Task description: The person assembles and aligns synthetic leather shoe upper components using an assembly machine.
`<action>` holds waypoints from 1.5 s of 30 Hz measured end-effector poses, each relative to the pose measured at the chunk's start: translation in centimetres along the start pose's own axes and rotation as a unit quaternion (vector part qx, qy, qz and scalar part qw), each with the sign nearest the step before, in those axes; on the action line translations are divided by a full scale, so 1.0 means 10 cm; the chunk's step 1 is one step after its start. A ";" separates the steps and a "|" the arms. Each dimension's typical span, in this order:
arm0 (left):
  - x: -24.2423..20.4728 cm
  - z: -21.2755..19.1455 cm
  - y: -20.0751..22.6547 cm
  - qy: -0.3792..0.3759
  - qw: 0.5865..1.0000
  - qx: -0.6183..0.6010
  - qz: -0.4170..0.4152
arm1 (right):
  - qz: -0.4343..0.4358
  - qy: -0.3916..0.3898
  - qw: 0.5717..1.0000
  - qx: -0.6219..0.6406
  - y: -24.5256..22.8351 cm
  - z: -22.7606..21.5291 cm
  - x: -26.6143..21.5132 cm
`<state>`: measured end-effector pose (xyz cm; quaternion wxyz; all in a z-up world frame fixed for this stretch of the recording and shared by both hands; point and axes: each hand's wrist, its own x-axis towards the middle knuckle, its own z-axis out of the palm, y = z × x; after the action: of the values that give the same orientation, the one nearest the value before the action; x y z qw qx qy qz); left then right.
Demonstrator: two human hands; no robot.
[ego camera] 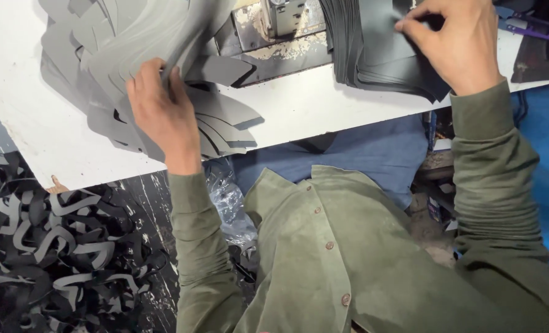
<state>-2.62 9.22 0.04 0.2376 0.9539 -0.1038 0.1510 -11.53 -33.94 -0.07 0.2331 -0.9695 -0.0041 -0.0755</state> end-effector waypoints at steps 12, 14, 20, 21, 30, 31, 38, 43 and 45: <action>-0.28 -0.35 -0.17 -0.097 0.875 -0.408 -0.242 | -0.039 -0.018 0.999 -0.032 -0.16 -0.04 0.08; -0.33 -0.31 -0.20 -0.092 0.861 -0.434 -0.250 | 0.010 -0.053 0.998 -0.019 -0.17 -0.06 0.06; -0.41 -0.18 -0.17 -0.082 0.880 -0.382 -0.271 | -0.061 0.005 0.997 -0.057 -0.22 0.01 0.00; -0.40 -0.18 -0.15 -0.081 0.891 -0.353 -0.273 | -0.058 0.026 0.997 -0.049 -0.23 0.03 -0.01; -0.41 -0.18 -0.08 -0.078 0.916 -0.296 -0.260 | -0.105 0.031 0.994 -0.016 -0.32 0.03 0.03; -0.43 -0.18 -0.09 -0.075 0.909 -0.317 -0.261 | -0.079 0.029 0.996 0.022 -0.33 0.03 0.04; -0.52 -0.41 0.16 -0.020 0.770 -0.570 -0.287 | 0.002 0.019 0.988 0.154 -0.99 -0.08 0.03; -0.52 -0.41 0.59 -0.053 0.780 -0.583 -0.223 | 0.065 -0.164 0.854 0.490 -1.78 0.13 0.18; -0.57 -0.34 0.69 -0.065 0.782 -0.573 -0.236 | 0.050 -0.194 0.880 0.431 -1.99 0.15 0.26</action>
<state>-10.62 5.67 3.91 0.7616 0.6439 0.0425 -0.0596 -9.61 -15.62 8.00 0.6259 -0.7674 -0.0333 0.1348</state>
